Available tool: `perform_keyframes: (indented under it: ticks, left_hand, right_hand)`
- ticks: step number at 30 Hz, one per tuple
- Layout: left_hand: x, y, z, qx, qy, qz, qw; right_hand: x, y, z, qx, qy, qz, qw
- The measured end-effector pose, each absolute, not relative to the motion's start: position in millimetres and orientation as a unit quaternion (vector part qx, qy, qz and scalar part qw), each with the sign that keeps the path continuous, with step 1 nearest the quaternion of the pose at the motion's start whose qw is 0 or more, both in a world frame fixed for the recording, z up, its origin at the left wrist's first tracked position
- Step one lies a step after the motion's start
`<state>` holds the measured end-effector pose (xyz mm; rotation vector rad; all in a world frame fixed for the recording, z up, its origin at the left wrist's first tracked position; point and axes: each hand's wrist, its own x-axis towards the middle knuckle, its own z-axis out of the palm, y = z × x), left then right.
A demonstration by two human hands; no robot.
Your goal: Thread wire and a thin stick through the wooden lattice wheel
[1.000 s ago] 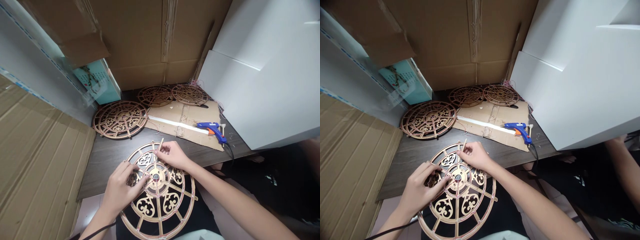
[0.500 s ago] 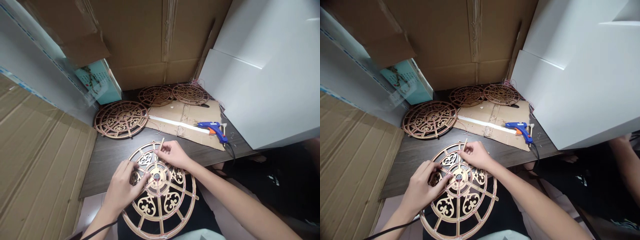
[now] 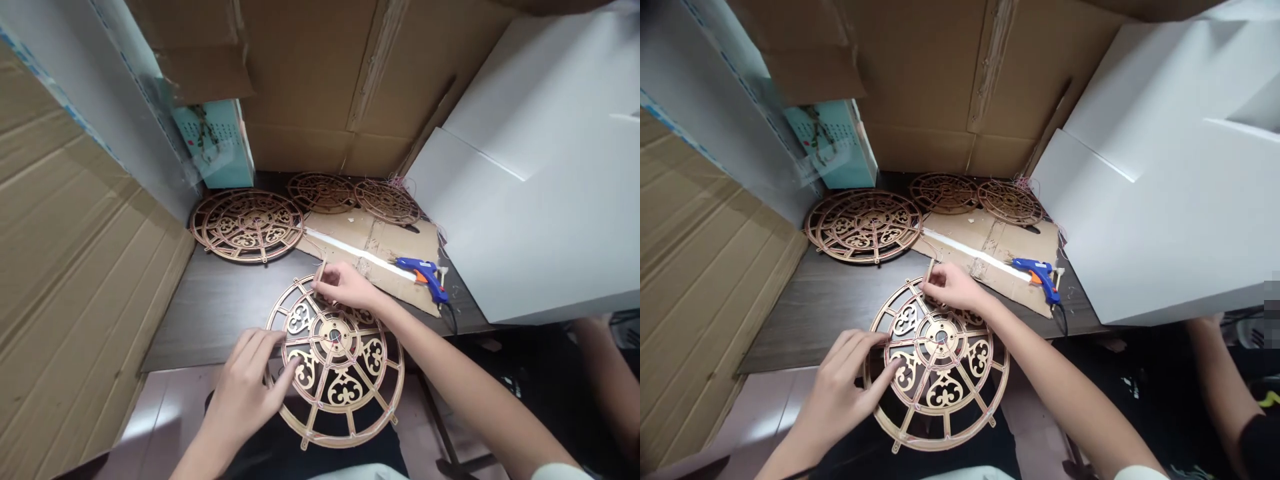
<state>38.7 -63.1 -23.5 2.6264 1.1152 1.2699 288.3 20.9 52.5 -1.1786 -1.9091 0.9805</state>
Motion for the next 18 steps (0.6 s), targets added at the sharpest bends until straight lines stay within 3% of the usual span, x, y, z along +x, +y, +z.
perform_keyframes:
  ticks: [12, 16, 18]
  left_hand:
    - [49, -61, -34, 0.782, 0.418, 0.459, -0.050]
    - [54, -81, -46, 0.720, 0.480, 0.498, -0.062]
    - [53, -91, -54, 0.613, 0.561, 0.556, 0.011]
  right_hand:
    - [267, -53, 49, -0.513, -0.723, 0.276, 0.372]
    - [289, -86, 29, -0.569, -0.713, 0.073, 0.403]
    - [306, -97, 2, -0.627, -0.642, -0.057, 0.437]
